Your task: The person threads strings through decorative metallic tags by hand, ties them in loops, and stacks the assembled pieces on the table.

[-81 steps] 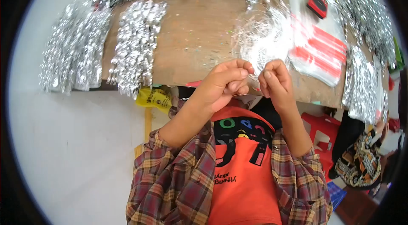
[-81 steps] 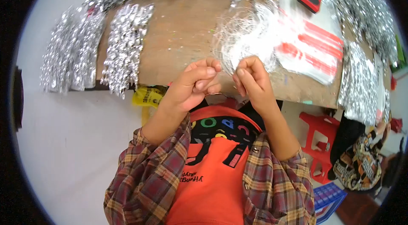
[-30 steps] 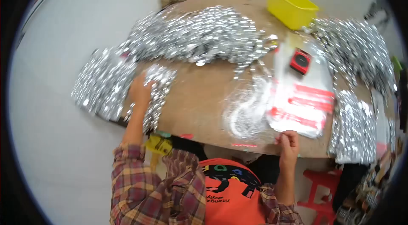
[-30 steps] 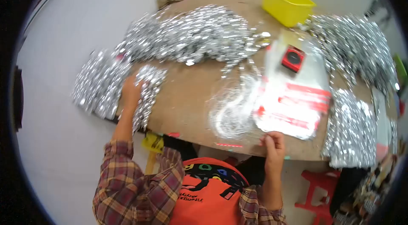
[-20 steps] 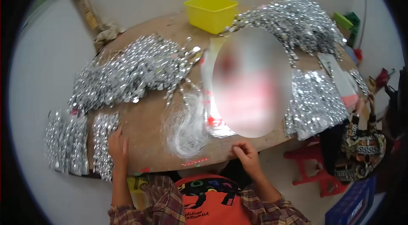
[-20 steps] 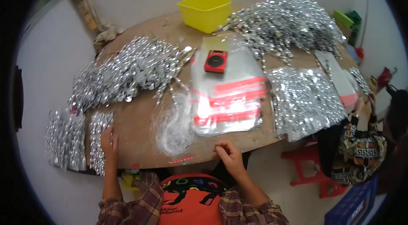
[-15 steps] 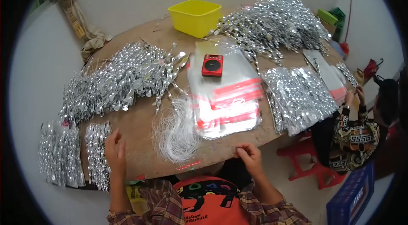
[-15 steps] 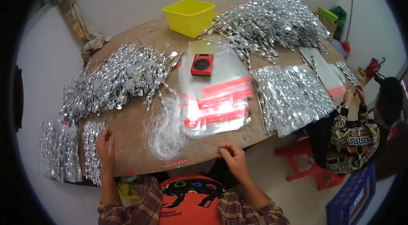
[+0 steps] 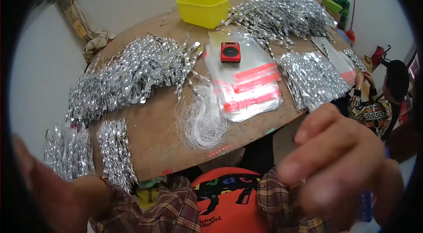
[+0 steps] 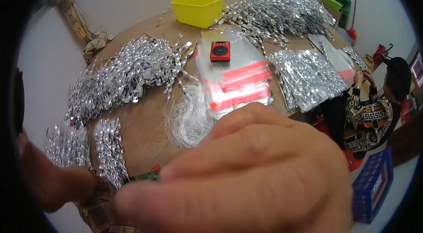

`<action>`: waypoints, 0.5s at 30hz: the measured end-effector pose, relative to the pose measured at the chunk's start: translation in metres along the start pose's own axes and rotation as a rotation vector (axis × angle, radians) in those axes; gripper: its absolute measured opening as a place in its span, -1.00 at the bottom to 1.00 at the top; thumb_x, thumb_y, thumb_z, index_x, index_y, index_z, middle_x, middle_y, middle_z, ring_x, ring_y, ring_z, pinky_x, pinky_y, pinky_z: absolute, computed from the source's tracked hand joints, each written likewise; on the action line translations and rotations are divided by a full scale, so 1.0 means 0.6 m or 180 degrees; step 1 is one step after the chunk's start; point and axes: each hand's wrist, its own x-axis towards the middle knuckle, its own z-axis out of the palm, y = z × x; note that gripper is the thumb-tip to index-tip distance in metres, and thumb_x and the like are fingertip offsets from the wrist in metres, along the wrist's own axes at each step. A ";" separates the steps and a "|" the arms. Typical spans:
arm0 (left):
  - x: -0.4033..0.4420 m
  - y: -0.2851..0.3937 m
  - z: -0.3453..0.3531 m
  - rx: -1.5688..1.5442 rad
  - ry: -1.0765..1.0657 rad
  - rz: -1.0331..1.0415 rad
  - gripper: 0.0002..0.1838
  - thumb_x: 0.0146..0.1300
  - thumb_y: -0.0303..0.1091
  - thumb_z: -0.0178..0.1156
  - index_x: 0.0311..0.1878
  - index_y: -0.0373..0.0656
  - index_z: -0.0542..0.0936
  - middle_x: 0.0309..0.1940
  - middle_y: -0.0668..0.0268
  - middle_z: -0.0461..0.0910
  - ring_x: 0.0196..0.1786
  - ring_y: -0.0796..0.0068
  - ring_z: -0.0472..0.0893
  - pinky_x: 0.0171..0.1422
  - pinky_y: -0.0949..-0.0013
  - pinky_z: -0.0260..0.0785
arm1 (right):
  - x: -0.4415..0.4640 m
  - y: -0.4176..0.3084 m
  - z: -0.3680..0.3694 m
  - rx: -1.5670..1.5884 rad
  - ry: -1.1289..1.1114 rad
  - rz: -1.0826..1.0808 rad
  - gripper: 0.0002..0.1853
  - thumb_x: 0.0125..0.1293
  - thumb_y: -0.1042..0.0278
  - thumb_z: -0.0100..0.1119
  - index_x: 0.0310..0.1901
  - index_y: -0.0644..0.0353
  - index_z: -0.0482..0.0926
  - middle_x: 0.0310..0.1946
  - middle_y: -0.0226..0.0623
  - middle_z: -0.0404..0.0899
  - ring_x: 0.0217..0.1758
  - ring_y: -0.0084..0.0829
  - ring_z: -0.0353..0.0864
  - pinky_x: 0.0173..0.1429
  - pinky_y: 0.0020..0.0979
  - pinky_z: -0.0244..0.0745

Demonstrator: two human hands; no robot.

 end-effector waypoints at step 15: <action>-0.012 0.022 -0.027 -0.0464 0.1493 0.0891 -0.51 0.38 -0.18 -0.08 0.33 -0.06 0.16 -0.04 0.33 0.43 -0.35 0.50 0.42 -0.22 0.36 0.23 | 0.011 -0.009 0.001 -0.0140 -0.0453 0.0009 -0.79 0.27 0.32 0.09 -0.09 0.14 0.53 -0.33 -0.18 0.63 -0.29 -0.24 0.62 -0.15 -0.31 0.32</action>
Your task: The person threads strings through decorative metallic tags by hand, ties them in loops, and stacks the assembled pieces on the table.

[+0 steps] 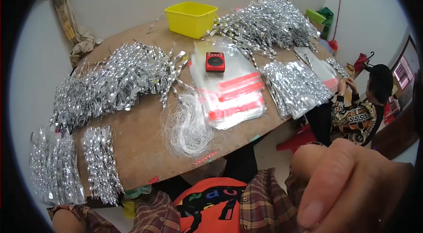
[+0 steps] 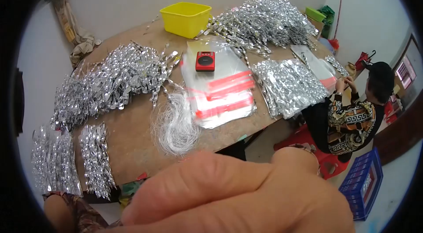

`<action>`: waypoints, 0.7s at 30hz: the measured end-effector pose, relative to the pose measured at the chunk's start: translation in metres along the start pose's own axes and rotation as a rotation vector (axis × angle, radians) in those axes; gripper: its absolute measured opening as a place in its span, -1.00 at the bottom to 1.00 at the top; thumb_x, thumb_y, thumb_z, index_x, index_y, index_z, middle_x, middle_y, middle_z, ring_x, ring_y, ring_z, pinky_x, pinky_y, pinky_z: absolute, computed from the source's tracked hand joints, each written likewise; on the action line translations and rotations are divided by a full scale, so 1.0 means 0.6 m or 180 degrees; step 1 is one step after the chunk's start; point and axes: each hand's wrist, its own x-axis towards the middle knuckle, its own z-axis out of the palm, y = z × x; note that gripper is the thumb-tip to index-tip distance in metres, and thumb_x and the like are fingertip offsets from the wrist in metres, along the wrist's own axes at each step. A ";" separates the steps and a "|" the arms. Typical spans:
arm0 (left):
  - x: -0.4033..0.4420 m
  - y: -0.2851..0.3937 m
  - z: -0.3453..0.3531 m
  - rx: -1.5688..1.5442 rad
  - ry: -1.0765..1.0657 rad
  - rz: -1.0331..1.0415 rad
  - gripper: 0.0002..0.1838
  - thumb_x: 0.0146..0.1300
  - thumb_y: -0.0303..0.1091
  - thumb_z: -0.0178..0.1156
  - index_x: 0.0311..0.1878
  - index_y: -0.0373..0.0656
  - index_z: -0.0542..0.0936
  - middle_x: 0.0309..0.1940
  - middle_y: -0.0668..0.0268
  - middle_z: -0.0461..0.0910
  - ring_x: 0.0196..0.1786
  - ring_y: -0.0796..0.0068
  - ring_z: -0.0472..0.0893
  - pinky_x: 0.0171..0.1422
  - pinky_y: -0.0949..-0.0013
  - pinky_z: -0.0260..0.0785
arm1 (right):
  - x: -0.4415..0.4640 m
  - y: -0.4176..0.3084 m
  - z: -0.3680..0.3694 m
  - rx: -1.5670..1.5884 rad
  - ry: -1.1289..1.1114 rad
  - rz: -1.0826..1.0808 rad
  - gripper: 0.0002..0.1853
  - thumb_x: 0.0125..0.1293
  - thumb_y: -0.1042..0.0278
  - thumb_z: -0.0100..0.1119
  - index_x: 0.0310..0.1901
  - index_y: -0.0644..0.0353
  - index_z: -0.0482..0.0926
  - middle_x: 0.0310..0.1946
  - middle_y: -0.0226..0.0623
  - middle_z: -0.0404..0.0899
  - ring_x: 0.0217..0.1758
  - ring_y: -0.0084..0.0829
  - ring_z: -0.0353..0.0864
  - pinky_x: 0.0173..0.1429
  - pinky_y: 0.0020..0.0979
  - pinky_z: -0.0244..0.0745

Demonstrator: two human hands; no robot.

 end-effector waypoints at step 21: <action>-0.042 -0.011 0.442 -0.4242 0.0459 -0.0431 -0.59 0.36 -0.13 -0.07 0.23 -0.02 0.29 -0.12 0.41 0.51 -0.32 0.57 0.49 -0.20 0.46 0.27 | -0.198 -0.305 0.050 -0.2345 0.2005 0.1121 -0.83 0.27 0.34 0.09 -0.12 0.12 0.54 -0.33 -0.19 0.63 -0.28 -0.25 0.63 -0.15 -0.30 0.32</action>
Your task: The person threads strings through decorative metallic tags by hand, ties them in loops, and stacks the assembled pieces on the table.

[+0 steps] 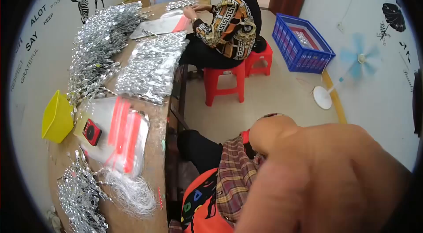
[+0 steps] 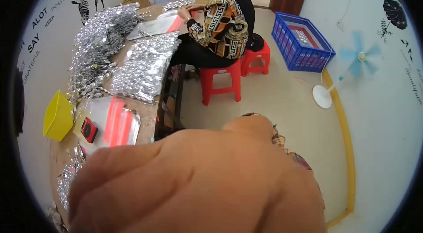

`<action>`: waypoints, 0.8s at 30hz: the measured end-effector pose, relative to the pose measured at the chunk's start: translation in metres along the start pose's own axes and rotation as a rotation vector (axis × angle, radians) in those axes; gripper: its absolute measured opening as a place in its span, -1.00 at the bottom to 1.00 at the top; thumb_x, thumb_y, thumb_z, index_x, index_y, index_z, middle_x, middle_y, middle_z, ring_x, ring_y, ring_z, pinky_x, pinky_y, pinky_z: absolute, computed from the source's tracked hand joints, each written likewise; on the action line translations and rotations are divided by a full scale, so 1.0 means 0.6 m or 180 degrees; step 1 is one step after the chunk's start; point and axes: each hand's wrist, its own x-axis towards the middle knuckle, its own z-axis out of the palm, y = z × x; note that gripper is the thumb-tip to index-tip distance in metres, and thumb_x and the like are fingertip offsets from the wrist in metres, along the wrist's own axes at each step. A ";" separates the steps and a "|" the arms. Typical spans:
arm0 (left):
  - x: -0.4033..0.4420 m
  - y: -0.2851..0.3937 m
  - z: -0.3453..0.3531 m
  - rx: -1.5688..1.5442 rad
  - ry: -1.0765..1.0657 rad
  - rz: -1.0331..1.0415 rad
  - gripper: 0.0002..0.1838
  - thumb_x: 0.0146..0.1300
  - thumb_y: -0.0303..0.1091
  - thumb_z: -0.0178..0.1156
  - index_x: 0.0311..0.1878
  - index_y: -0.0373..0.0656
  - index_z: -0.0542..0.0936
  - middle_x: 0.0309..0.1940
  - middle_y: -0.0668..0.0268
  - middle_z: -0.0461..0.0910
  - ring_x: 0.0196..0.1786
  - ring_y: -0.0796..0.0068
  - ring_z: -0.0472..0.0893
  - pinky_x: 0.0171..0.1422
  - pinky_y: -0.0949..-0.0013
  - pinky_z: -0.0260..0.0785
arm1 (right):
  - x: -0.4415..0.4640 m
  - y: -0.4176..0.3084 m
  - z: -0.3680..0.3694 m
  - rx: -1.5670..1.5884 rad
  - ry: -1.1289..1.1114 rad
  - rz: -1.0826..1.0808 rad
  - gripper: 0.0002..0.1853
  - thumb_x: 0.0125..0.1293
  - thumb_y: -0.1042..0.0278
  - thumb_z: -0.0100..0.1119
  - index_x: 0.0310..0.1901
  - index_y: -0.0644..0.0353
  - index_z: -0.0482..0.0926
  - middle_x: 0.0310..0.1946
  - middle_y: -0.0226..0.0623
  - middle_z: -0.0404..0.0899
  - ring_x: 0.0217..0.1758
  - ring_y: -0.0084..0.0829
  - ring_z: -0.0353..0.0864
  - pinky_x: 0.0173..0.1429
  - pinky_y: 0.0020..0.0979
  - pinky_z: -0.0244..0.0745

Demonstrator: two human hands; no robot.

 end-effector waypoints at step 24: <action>-0.051 0.148 -0.130 0.1189 -0.0073 -0.0315 -0.65 0.35 -0.08 -0.05 0.11 0.03 0.45 -0.22 0.51 0.60 -0.29 0.65 0.57 -0.18 0.58 0.33 | 0.115 0.140 0.082 0.1800 -0.1426 -0.0437 -0.86 0.27 0.37 0.09 -0.16 0.10 0.54 -0.33 -0.20 0.63 -0.26 -0.25 0.64 -0.14 -0.29 0.32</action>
